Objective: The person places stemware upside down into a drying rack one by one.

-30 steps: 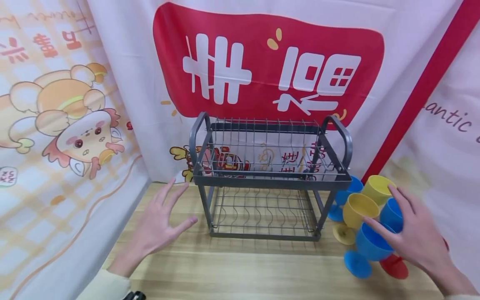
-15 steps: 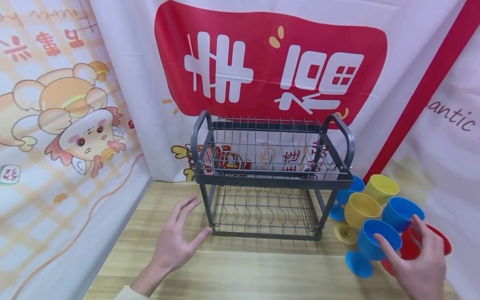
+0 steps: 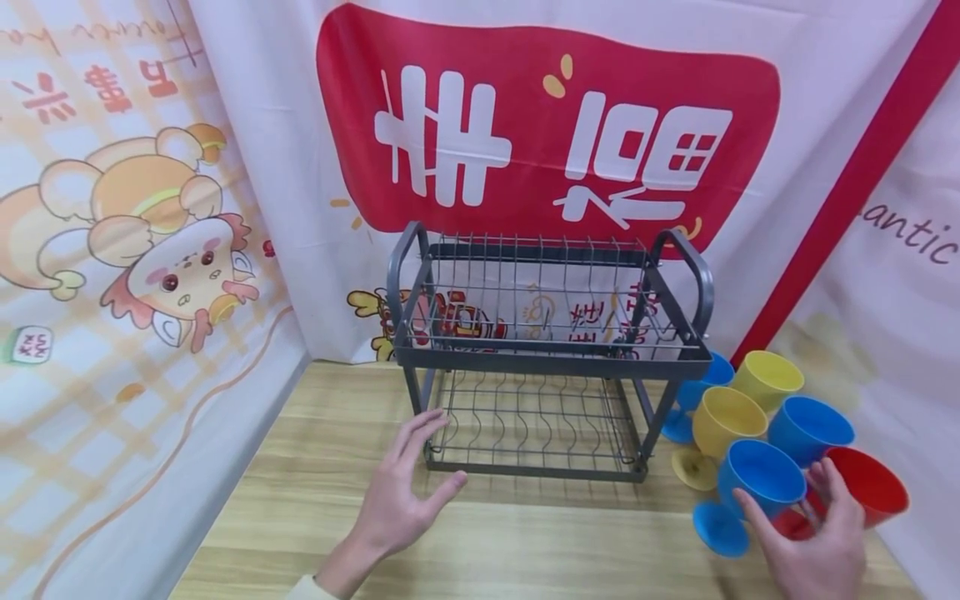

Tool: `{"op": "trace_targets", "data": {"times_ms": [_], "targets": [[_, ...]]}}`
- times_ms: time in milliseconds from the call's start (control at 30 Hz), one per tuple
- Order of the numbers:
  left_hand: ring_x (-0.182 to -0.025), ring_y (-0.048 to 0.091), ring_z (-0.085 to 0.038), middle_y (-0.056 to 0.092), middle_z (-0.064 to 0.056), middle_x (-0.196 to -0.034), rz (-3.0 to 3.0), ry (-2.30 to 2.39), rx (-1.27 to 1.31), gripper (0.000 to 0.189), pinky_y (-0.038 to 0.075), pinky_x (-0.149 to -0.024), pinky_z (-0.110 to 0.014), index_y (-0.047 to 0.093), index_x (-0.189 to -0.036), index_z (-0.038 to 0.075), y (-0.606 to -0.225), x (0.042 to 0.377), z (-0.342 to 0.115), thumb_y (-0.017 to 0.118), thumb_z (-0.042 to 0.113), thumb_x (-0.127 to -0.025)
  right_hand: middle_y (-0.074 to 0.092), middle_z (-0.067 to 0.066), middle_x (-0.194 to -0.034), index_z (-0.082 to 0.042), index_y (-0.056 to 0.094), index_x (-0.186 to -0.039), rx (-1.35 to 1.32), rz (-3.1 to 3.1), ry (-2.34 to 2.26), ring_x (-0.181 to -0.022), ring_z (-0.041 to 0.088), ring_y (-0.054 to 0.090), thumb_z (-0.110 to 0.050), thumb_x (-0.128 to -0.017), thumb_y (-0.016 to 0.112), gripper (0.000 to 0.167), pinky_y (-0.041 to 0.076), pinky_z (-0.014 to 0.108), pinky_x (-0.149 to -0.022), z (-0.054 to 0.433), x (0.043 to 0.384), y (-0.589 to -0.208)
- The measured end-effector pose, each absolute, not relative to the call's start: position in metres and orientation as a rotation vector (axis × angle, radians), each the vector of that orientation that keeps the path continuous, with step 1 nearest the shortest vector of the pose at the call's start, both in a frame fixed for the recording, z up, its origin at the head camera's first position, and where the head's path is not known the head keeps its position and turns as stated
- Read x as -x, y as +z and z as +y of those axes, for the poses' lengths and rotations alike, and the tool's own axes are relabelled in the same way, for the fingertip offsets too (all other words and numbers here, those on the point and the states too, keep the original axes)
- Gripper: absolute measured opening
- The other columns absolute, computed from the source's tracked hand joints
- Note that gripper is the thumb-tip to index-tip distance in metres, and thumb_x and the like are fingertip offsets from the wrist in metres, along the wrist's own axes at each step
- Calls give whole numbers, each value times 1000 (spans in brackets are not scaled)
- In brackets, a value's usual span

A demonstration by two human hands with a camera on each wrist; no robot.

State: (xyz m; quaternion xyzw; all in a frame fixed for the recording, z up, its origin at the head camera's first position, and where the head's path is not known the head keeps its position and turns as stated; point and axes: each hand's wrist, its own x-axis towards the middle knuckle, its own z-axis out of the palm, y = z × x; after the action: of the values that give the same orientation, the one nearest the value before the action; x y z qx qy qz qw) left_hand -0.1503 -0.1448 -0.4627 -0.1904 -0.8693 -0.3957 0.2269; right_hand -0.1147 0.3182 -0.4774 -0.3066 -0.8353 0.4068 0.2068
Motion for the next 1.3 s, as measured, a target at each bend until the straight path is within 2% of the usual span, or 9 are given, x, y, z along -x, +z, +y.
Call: {"op": "trace_targets", "data": {"times_ms": [167,333,433,567,667,867,1000,1133,1300], "targets": [[-140,59,-30,50,2,-162,-2407,-1152,558,69,63,-95,-46,51,-154,26,-471,151,-127,79,41,-93,15,12,-180,-28,-2,-172,876,-2340,1254,-160,48,27,-44,-90,84,119,40,71,-116,321,120,-490],[-143,56,-27,51,6,-162,-2441,-1255,552,68,61,-99,-46,50,-155,30,-475,151,-109,76,47,-94,6,15,-180,-24,-9,-171,922,-2337,1413,-160,52,22,-52,-89,82,126,36,71,-120,324,126,-501],[-143,56,-25,51,6,-161,-2464,-1310,554,67,60,-101,-42,51,-155,30,-477,152,-98,76,46,-94,5,17,-179,-21,-9,-171,974,-2317,1521,-159,54,20,-60,-84,84,133,33,71,-121,325,127,-507],[-139,58,-21,54,4,-160,-2496,-1369,575,67,58,-101,-35,52,-155,27,-481,152,-86,76,43,-94,4,21,-178,-16,-8,-171,1043,-2277,1644,-159,57,17,-63,-81,84,137,29,73,-121,324,128,-512],[-136,60,-20,55,4,-158,-2512,-1401,597,67,57,-101,-33,52,-154,27,-484,151,-79,76,44,-95,3,22,-178,-14,-8,-171,1082,-2282,1667,-159,57,15,-65,-83,81,135,27,75,-121,322,129,-514],[-131,61,-19,56,7,-154,-2514,-1451,655,65,54,-98,-27,51,-155,27,-486,152,-68,73,47,-97,4,24,-178,-13,-7,-171,1120,-2281,1655,-159,58,13,-77,-75,79,144,27,79,-119,321,131,-523],[-129,60,-16,58,7,-152,-2513,-1516,663,63,53,-97,-25,49,-154,32,-483,153,-66,72,46,-98,4,22,-178,-18,-7,-171,1088,-2239,1694,-159,57,14,-74,-75,82,142,28,79,-118,323,134,-529],[-132,60,-23,58,8,-152,-2502,-1645,650,61,53,-98,-27,49,-154,34,-477,153,-70,73,41,-98,7,20,-179,-25,-4,-170,1036,-2174,1748,-161,54,16,-70,-75,84,137,27,76,-122,318,135,-528],[-134,61,-25,58,9,-153,-2483,-1735,631,61,56,-100,-32,48,-153,36,-466,151,-79,74,40,-98,20,20,-176,-25,9,-168,873,-2199,1657,-157,53,27,-57,-84,84,117,27,74,-125,295,132,-510]]}}
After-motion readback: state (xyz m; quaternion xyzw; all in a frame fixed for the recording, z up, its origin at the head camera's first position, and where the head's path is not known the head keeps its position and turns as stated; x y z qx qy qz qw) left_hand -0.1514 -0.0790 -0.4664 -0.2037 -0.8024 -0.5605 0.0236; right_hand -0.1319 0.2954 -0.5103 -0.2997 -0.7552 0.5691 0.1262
